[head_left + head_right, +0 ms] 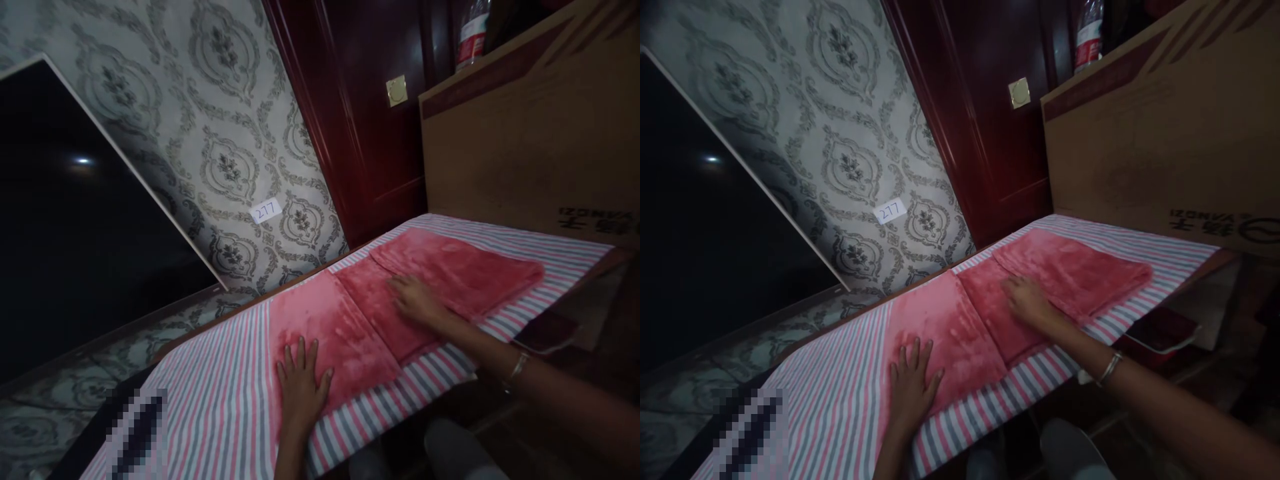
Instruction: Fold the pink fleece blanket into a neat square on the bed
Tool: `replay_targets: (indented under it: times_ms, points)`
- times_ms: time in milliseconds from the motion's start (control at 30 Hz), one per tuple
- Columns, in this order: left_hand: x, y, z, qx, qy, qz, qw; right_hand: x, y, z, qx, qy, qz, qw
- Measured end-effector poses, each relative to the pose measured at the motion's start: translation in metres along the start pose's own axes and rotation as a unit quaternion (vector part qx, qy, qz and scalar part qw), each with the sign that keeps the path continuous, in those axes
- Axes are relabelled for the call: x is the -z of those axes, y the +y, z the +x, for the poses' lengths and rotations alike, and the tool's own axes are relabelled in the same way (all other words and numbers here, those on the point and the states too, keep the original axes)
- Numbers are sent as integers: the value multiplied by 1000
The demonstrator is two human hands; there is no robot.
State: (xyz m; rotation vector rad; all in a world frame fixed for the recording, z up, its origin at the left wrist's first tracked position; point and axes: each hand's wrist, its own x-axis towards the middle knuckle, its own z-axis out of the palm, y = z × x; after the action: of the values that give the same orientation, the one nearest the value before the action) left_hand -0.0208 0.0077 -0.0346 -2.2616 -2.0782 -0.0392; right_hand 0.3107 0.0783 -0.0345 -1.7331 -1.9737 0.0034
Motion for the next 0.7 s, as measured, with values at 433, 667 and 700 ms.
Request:
replay_targets:
  times_ms: [433, 667, 700]
  points:
    - [-2, 0, 0, 6, -6, -4, 1000, -1, 50, 29, -114, -40, -52, 991]
    - [-3, 0, -1, 4, 4, -5, 1000, 16, 49, 55, -97, -28, -48, 994]
    - [-3, 0, -2, 3, 8, -6, 1000, 14, 46, 54, -87, -28, -48, 995]
